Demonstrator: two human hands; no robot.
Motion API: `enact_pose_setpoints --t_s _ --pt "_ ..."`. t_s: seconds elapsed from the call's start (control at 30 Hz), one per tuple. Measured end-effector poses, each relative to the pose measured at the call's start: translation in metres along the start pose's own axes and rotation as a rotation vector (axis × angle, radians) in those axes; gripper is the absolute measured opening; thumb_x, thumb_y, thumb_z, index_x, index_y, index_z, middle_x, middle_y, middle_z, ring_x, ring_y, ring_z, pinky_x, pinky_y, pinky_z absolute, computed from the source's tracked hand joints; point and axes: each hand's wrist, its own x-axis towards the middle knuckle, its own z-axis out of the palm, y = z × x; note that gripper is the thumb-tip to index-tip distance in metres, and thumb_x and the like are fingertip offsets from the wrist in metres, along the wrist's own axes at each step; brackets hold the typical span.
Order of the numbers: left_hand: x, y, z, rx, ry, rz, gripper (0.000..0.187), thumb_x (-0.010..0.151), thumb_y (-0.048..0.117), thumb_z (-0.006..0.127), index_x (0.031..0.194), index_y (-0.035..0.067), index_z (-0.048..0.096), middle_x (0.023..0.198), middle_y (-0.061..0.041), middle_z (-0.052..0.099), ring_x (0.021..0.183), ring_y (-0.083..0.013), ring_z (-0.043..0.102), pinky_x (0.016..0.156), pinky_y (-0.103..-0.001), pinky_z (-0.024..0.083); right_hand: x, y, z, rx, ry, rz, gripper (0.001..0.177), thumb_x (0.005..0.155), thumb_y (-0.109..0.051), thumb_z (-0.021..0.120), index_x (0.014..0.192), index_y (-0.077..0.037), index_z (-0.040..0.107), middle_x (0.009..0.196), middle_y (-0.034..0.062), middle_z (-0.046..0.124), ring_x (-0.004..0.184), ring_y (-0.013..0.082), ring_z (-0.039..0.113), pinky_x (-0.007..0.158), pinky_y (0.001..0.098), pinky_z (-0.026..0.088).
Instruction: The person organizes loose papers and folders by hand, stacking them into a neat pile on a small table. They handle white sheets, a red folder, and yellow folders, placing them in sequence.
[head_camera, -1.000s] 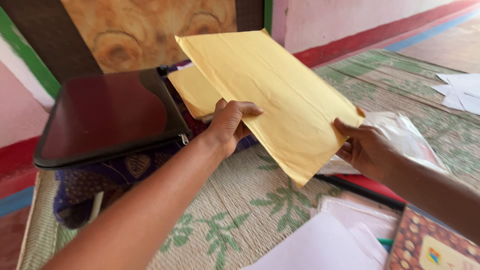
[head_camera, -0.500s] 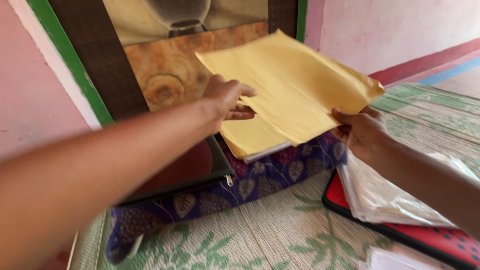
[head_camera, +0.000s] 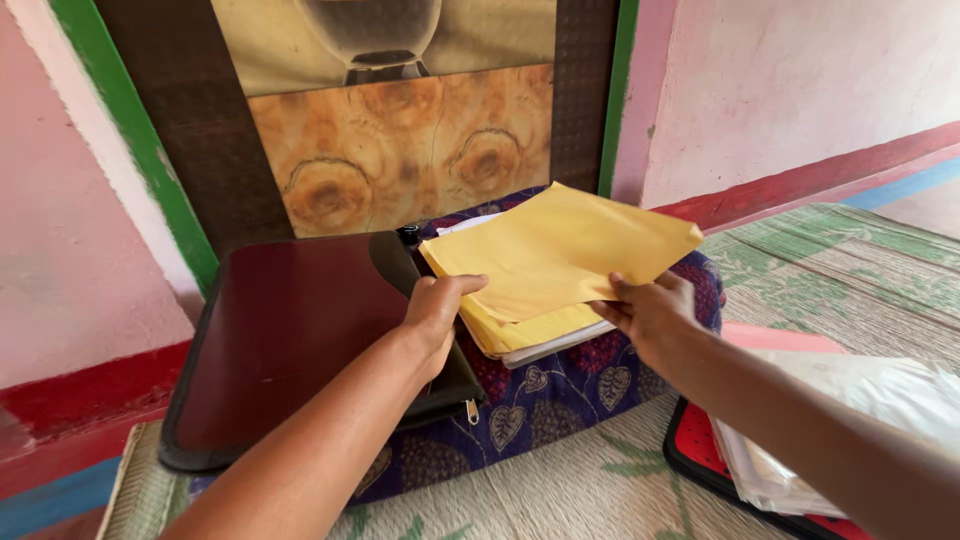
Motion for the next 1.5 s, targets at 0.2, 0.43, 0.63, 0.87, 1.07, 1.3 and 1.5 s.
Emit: enact_pose_setpoints --t_s 0.2,0.43,0.63,0.87,1.07,1.3,1.5 --pt "0.012 -0.022 -0.004 0.161 -0.053 0.030 0.060 0.086 0.028 0.068 0.127 -0.015 0.059 0.144 -0.027 0.056 0.144 -0.0269 0.040 0.122 -0.044 0.022 0.007 0.024 0.022 -0.236 -0.045 0.198 0.025 0.098 -0.002 0.058 0.121 0.007 0.052 0.109 0.0214 0.068 0.080 0.0359 0.077 0.067 0.0342 0.062" --pt "-0.001 -0.017 -0.002 0.400 -0.033 0.013 0.057 0.083 0.027 0.067 0.128 -0.004 0.053 0.138 -0.024 0.060 0.133 -0.0307 0.053 0.111 -0.042 0.038 0.016 0.028 0.000 -0.495 -0.054 0.223 0.026 0.095 -0.017 0.073 0.098 0.008 0.068 0.072 0.0165 0.071 0.058 0.0268 0.072 0.051 0.0305 0.061" --pt "-0.023 -0.032 0.040 0.875 -0.068 0.074 0.067 0.076 0.024 0.072 0.131 -0.007 0.050 0.136 -0.026 0.059 0.124 -0.0334 0.063 0.109 -0.038 0.048 0.001 0.034 -0.052 -0.732 -0.353 0.151 0.025 0.089 -0.023 0.076 0.092 0.001 0.073 0.066 0.0138 0.072 0.054 0.0227 0.070 0.047 0.0316 0.058" --pt "-0.078 -0.090 0.123 1.159 -0.359 0.039 0.109 0.079 0.027 0.076 0.158 -0.005 0.007 0.163 -0.036 0.004 0.153 -0.0500 0.008 0.125 -0.050 0.020 -0.044 0.077 -0.176 -1.181 -1.254 0.278 0.027 0.075 -0.005 0.084 0.100 -0.001 0.074 0.093 0.0105 0.081 0.082 0.0152 0.079 0.074 0.0292 0.064" --pt "-0.135 -0.140 0.185 1.230 -0.613 -0.196 0.116 0.080 0.029 0.077 0.162 -0.001 0.000 0.167 -0.035 -0.002 0.156 -0.0493 0.006 0.124 -0.054 0.023 -0.080 0.115 -0.238 -1.409 -1.321 0.282 0.057 0.062 -0.022 0.097 0.113 -0.010 0.074 0.104 0.0038 0.078 0.102 0.0172 0.075 0.090 0.0319 0.059" --pt "-0.165 -0.179 0.213 1.225 -0.754 -0.246 0.133 0.070 0.031 0.091 0.162 -0.003 0.001 0.166 -0.035 0.005 0.155 -0.0491 0.011 0.124 -0.055 0.024 -0.102 0.142 -0.262 -1.665 -1.259 0.125 0.063 0.054 -0.035 0.102 0.102 -0.006 0.072 0.099 0.0077 0.071 0.098 0.0262 0.071 0.087 0.0380 0.056" --pt "-0.169 -0.194 0.204 1.168 -0.697 -0.273 0.119 0.071 0.025 0.085 0.161 -0.003 0.013 0.162 -0.028 0.029 0.149 -0.0422 0.034 0.121 -0.046 0.035 -0.088 0.140 -0.268 -1.626 -1.171 -0.192 0.044 0.058 -0.025 0.096 0.087 -0.007 0.069 0.091 0.0041 0.067 0.092 0.0255 0.066 0.078 0.0428 0.051"
